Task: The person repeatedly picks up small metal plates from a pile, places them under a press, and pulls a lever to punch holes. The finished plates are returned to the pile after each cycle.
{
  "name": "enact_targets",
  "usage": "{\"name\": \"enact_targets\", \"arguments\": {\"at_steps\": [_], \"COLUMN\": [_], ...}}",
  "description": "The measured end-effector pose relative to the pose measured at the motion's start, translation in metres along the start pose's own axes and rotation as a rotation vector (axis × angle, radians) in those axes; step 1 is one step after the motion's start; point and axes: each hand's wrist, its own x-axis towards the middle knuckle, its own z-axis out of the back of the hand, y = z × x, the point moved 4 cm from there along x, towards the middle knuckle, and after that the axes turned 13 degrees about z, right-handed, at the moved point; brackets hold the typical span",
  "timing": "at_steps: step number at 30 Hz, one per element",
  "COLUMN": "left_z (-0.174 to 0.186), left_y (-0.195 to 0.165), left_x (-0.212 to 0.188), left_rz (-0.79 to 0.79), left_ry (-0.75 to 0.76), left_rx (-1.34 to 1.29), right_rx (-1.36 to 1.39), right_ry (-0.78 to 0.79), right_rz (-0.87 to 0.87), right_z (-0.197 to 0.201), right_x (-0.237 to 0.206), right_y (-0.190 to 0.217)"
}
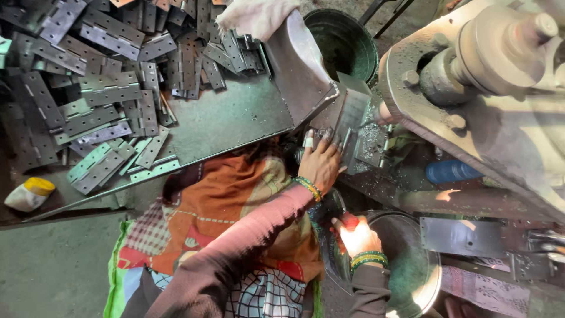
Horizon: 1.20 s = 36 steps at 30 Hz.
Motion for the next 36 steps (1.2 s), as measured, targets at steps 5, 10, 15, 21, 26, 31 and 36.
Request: {"name": "enact_targets", "arguments": {"at_steps": [5, 10, 15, 21, 26, 31, 36], "left_z": [-0.023, -0.022, -0.015, -0.017, -0.021, -0.007, -0.007], "left_y": [-0.002, -0.003, -0.006, -0.006, -0.004, 0.0, 0.0], "left_x": [0.005, 0.003, 0.002, 0.001, 0.002, -0.003, -0.006], "left_rz": [0.07, 0.069, 0.113, 0.154, 0.153, 0.11, 0.107], "left_ry": [0.064, 0.049, 0.059, 0.14, 0.173, -0.042, 0.056], "left_rx": [0.089, 0.045, -0.003, 0.026, -0.005, -0.013, -0.035], "right_rx": [0.138, 0.334, 0.233, -0.007, 0.174, 0.431, -0.006], "right_ry": [-0.198, -0.021, -0.018, -0.074, -0.079, -0.028, -0.029], "right_rz": [0.2, 0.073, -0.016, 0.002, 0.098, 0.188, 0.029], "right_z": [-0.017, -0.049, -0.011, -0.015, -0.08, -0.076, -0.021], "right_x": [-0.014, -0.009, 0.0, -0.001, 0.01, 0.024, 0.012], "right_y": [0.013, -0.004, -0.009, -0.008, -0.029, -0.028, -0.024]}}
